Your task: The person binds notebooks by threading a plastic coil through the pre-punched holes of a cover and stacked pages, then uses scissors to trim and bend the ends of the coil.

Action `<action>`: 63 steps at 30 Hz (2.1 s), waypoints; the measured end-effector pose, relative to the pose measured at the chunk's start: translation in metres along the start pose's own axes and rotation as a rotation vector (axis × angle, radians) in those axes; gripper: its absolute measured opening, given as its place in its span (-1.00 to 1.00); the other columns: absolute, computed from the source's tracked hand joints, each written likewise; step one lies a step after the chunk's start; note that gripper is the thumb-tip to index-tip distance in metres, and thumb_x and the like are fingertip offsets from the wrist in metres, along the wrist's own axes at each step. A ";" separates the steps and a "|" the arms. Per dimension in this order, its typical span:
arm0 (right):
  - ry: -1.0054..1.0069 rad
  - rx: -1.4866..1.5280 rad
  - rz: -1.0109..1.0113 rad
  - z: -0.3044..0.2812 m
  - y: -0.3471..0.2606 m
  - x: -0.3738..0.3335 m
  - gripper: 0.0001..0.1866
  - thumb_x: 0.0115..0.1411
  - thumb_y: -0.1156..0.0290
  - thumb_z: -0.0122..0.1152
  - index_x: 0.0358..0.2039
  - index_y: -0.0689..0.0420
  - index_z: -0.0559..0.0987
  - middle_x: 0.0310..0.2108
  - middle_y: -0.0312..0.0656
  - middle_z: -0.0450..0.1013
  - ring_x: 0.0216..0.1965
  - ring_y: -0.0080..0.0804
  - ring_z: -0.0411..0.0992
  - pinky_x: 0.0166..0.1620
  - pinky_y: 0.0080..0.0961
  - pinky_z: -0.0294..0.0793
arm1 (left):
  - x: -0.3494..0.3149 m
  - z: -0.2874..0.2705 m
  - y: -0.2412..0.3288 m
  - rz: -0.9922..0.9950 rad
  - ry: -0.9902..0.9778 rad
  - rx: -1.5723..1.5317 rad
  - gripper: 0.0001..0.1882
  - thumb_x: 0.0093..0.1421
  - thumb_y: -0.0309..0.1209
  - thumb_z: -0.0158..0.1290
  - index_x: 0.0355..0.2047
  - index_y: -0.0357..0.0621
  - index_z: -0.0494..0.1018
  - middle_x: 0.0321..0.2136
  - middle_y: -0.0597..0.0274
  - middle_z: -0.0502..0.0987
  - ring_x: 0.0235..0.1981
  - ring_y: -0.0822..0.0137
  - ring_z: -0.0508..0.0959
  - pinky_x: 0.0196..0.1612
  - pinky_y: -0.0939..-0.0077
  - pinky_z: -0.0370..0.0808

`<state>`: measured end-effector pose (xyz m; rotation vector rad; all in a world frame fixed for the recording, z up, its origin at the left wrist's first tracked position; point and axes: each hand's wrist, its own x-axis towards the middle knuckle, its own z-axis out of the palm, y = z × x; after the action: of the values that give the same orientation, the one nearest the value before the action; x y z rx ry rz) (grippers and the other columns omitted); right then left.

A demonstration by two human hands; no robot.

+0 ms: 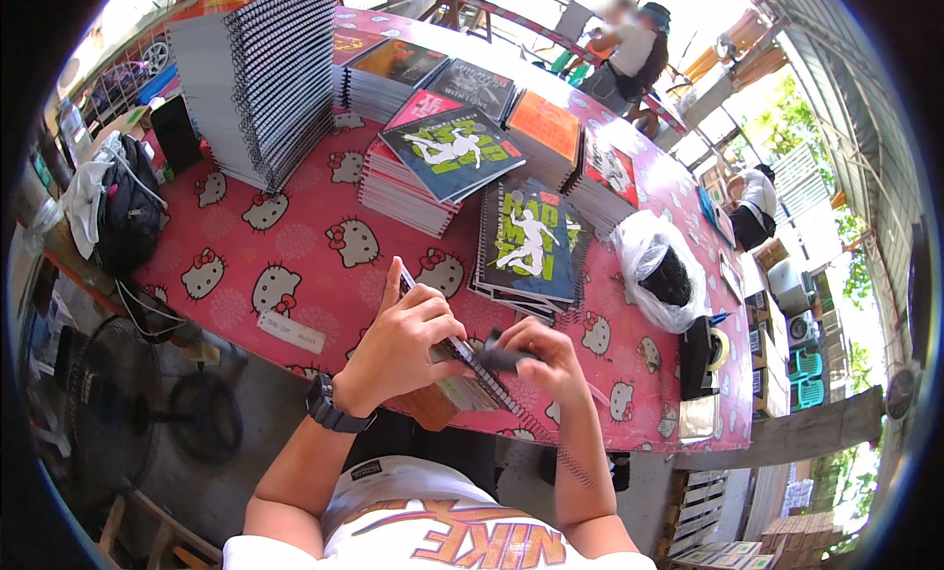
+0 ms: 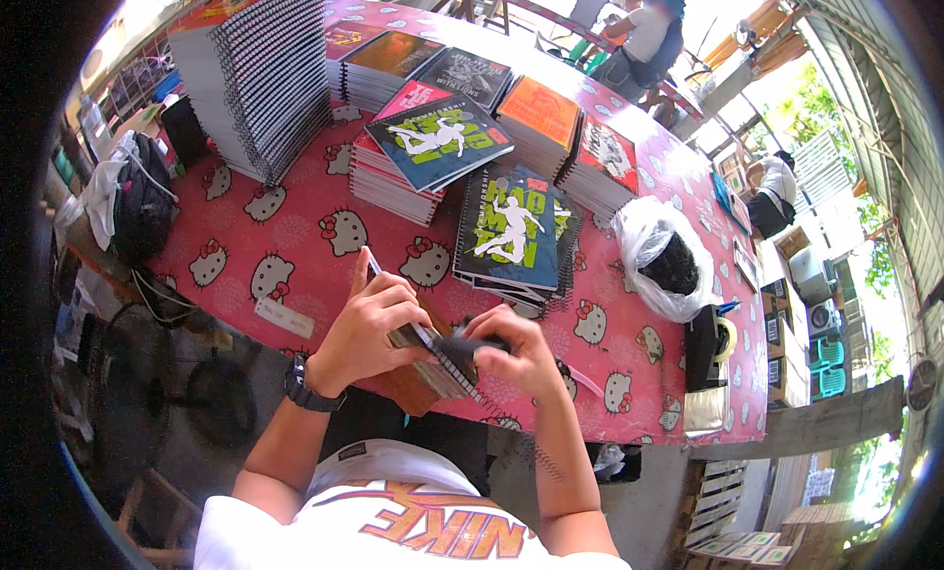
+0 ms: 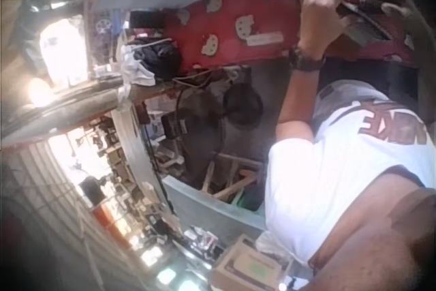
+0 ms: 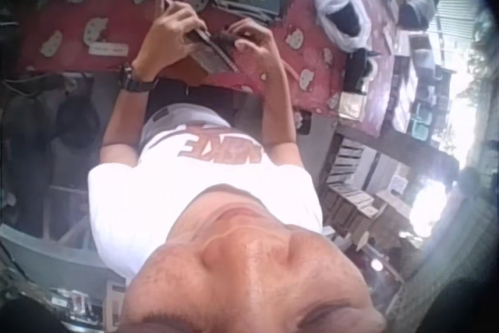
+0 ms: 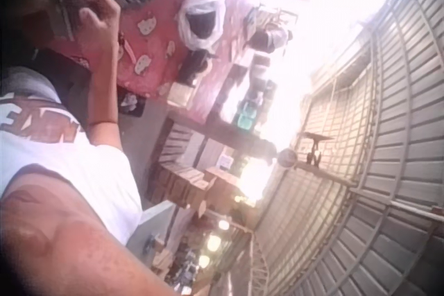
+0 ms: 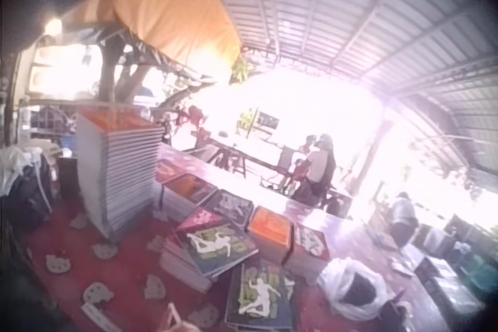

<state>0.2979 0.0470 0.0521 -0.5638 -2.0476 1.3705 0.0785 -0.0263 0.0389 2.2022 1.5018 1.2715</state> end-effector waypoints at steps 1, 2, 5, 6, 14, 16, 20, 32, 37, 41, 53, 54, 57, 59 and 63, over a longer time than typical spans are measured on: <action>0.100 -0.193 0.132 -0.001 0.004 0.003 -0.40 -0.09 -0.12 0.19 -0.53 0.31 0.51 -0.37 -0.05 0.47 -0.30 -0.31 0.38 -0.16 -0.44 0.31 | 0.000 0.000 0.000 0.001 0.012 0.004 -0.67 -0.28 -0.22 0.32 -0.49 -0.01 0.50 -0.47 0.38 0.46 -0.14 0.32 0.42 0.26 -0.16 -0.21; 0.164 -0.092 0.096 0.001 0.001 -0.002 -0.43 -0.08 -0.08 0.21 -0.53 0.31 0.51 -0.38 -0.05 0.46 -0.29 -0.31 0.38 -0.16 -0.44 0.32 | 0.000 0.001 0.001 0.002 0.020 -0.005 -0.67 -0.28 -0.22 0.32 -0.48 -0.01 0.50 -0.47 0.38 0.46 -0.14 0.32 0.42 0.27 -0.15 -0.21; 0.027 0.268 -0.150 0.013 -0.007 -0.001 -0.54 -0.02 0.07 0.21 -0.50 0.32 0.51 -0.37 -0.06 0.45 -0.29 -0.38 0.37 -0.19 -0.49 0.33 | 0.003 0.003 0.000 0.001 0.005 -0.009 -0.64 -0.29 -0.26 0.32 -0.42 0.00 0.50 -0.43 0.36 0.46 -0.13 0.30 0.42 0.28 -0.09 -0.22; 0.084 0.184 0.112 0.013 -0.004 0.001 -0.51 -0.04 0.03 0.24 -0.47 0.31 0.52 -0.35 -0.07 0.46 -0.27 -0.35 0.38 -0.16 -0.45 0.33 | 0.003 0.002 -0.001 -0.004 -0.016 -0.014 -0.60 -0.29 -0.30 0.33 -0.37 0.01 0.49 -0.39 0.33 0.46 -0.12 0.29 0.43 0.30 -0.03 -0.24; 0.037 0.155 0.188 0.000 0.017 0.010 -0.56 0.00 0.11 0.26 -0.40 0.32 0.51 -0.29 -0.12 0.45 -0.30 -0.52 0.35 -0.19 -0.57 0.32 | 0.009 -0.001 0.008 -0.041 0.008 -0.038 -0.13 -0.28 -0.24 0.34 0.09 -0.01 0.22 -0.04 0.22 0.35 0.04 0.20 0.35 0.27 -0.09 -0.17; 0.079 0.201 0.225 -0.004 0.014 0.013 -0.61 0.01 0.18 0.26 -0.40 0.31 0.51 -0.29 -0.14 0.44 -0.31 -0.53 0.35 -0.22 -0.58 0.32 | 0.007 -0.005 0.006 -0.049 -0.022 -0.027 -0.07 -0.28 -0.25 0.34 0.14 -0.02 0.15 0.01 0.18 0.32 0.08 0.18 0.32 0.27 -0.10 -0.16; -0.028 0.251 -0.001 0.007 0.011 0.020 -0.71 0.04 0.29 0.25 -0.40 0.30 0.52 -0.30 -0.16 0.44 -0.27 -0.51 0.35 -0.19 -0.56 0.35 | 0.009 -0.004 0.003 -0.035 -0.037 -0.059 -0.04 -0.27 -0.27 0.34 0.17 -0.03 0.13 0.09 0.17 0.26 0.15 0.15 0.25 0.28 -0.04 -0.18; 0.131 0.334 0.031 0.014 0.014 0.019 -0.57 -0.02 0.11 0.28 -0.43 0.30 0.51 -0.24 -0.13 0.43 -0.20 -0.42 0.36 -0.10 -0.48 0.29 | -0.011 0.019 -0.032 -0.514 0.351 -0.950 -0.09 -0.15 -0.44 0.34 0.21 -0.20 0.12 -0.07 0.22 0.36 -0.07 0.44 0.35 0.04 0.55 0.28; 0.169 -0.175 -0.211 0.000 -0.012 0.018 -0.62 -0.14 0.17 0.38 -0.45 0.22 0.54 -0.30 -0.18 0.47 -0.24 -0.35 0.38 -0.08 -0.42 0.30 | -0.007 0.024 -0.034 -0.484 0.273 -0.754 -0.24 -0.01 -0.44 0.24 0.20 -0.11 0.16 -0.15 0.30 0.32 -0.15 0.50 0.32 -0.01 0.60 0.26; 0.004 -0.873 -0.317 0.007 -0.048 0.014 -0.70 -0.23 0.23 0.39 -0.53 0.11 0.52 -0.32 -0.29 0.46 -0.19 -0.28 0.33 -0.02 -0.27 0.26 | 0.004 0.020 -0.032 -0.448 0.257 -0.512 -0.27 -0.02 -0.31 0.24 0.16 -0.09 0.22 -0.30 0.25 0.32 -0.19 0.36 0.32 -0.01 0.52 0.25; -0.588 -0.854 -0.396 0.044 -0.055 0.005 -0.74 -0.11 0.18 0.32 -0.55 0.07 0.50 -0.33 -0.36 0.42 -0.19 -0.37 0.32 0.07 -0.20 0.20 | 0.006 0.023 -0.026 -0.418 0.242 -0.527 0.00 -0.23 -0.20 0.38 0.22 -0.03 0.11 -0.27 0.18 0.28 -0.17 0.27 0.31 -0.01 0.42 0.26; -0.494 -0.681 -0.388 0.038 -0.059 0.006 -0.73 -0.14 0.19 0.36 -0.55 0.08 0.51 -0.34 -0.34 0.44 -0.20 -0.35 0.34 0.03 -0.26 0.23 | 0.007 0.023 -0.027 -0.392 0.251 -0.512 0.00 -0.25 -0.21 0.39 0.21 -0.02 0.13 -0.23 0.16 0.28 -0.15 0.27 0.30 0.00 0.41 0.25; -0.211 -0.324 -0.334 0.003 -0.068 0.020 -0.70 -0.16 0.24 0.42 -0.46 0.14 0.56 -0.30 -0.24 0.50 -0.24 -0.29 0.41 -0.10 -0.33 0.33 | 0.000 0.021 -0.033 -0.356 0.299 -0.568 -0.06 -0.25 -0.22 0.39 0.16 -0.07 0.18 -0.18 0.18 0.28 -0.13 0.29 0.29 0.02 0.40 0.24; 0.012 -0.034 -0.153 -0.015 -0.034 0.017 -0.60 -0.11 0.15 0.39 -0.42 0.24 0.56 -0.30 -0.09 0.50 -0.22 -0.29 0.42 -0.09 -0.35 0.34 | -0.005 0.030 -0.035 -0.379 0.331 -0.657 -0.08 -0.24 -0.23 0.39 0.13 -0.09 0.18 -0.16 0.19 0.27 -0.13 0.31 0.28 0.02 0.41 0.24; 0.173 0.666 -0.154 0.016 -0.001 -0.006 -0.59 0.02 0.15 0.26 -0.40 0.32 0.54 -0.24 0.00 0.44 -0.18 -0.31 0.39 -0.05 -0.39 0.32 | -0.017 0.040 -0.039 -0.334 0.383 -0.698 -0.11 -0.20 -0.47 0.36 0.13 -0.11 0.12 -0.12 0.35 0.24 -0.07 0.46 0.26 0.05 0.55 0.21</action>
<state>0.2910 0.0322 0.0471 -0.2129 -1.3466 1.7156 0.0798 -0.0106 -0.0169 1.2695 1.1942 1.8023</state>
